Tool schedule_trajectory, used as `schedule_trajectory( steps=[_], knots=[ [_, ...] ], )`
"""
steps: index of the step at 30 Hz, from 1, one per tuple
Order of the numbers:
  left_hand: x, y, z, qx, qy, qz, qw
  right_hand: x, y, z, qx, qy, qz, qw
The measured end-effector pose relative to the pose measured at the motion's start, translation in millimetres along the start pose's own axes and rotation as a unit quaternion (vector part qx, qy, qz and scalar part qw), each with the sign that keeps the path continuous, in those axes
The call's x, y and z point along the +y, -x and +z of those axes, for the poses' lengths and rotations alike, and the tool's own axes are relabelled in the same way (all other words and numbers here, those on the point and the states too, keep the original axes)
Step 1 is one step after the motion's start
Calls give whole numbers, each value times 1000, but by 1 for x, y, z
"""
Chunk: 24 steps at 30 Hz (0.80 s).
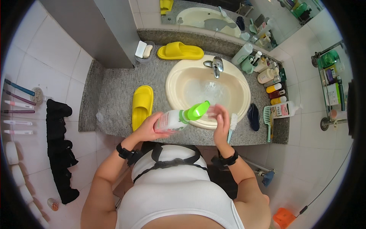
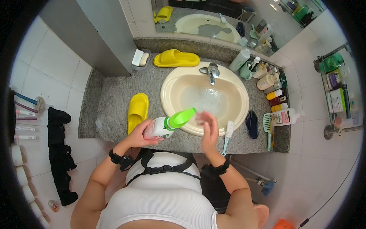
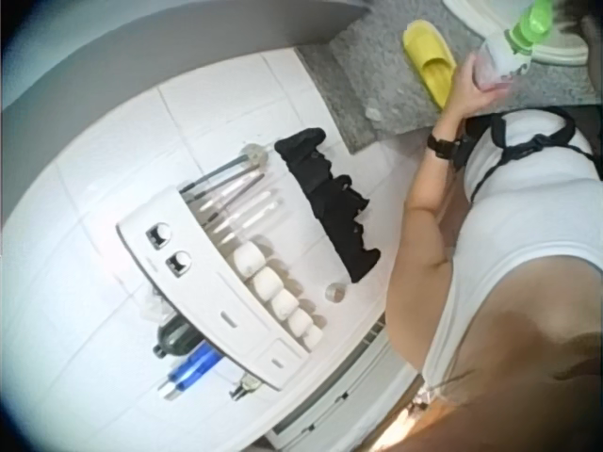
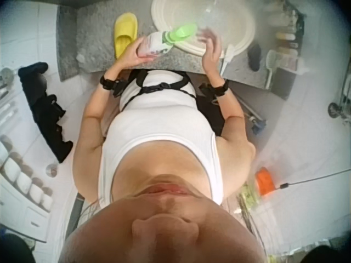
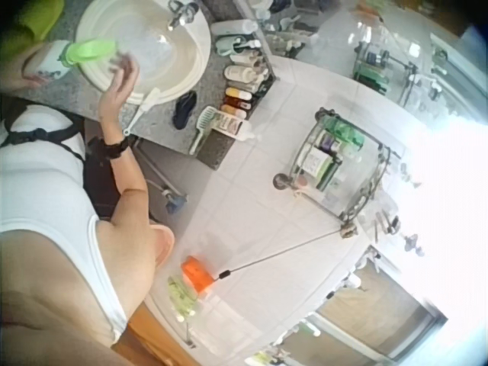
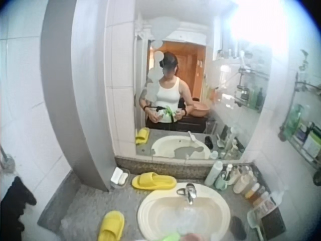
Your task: The person rinses a cloth in a sink, scrubs a slipper with a brush and cleaning solution, and wipes the slipper with the cloth.
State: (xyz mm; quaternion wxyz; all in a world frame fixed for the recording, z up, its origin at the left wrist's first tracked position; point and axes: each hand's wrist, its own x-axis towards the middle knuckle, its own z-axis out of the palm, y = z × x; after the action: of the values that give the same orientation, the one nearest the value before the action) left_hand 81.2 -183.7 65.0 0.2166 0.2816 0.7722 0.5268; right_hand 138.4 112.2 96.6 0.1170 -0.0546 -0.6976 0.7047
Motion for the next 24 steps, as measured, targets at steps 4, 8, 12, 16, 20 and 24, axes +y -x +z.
schedule_trajectory(
  steps=[4,8,12,16,20,24],
  knots=[
    [-2,0,6,-10,34,-4,999,-4,-21,13,-107,-69,3,992],
    [-3,3,11,53,86,-6,995,-22,3,13,-207,138,-243,938],
    [5,7,5,41,153,-73,985,-5,6,-7,-320,177,-321,874],
    [12,7,10,7,142,-31,989,-7,-22,9,-157,-28,46,986],
    [13,9,15,-46,102,-15,994,-35,-26,33,-304,-116,138,935],
    [15,5,26,4,150,-14,989,-17,-20,45,-232,-178,153,944]
  ],
)
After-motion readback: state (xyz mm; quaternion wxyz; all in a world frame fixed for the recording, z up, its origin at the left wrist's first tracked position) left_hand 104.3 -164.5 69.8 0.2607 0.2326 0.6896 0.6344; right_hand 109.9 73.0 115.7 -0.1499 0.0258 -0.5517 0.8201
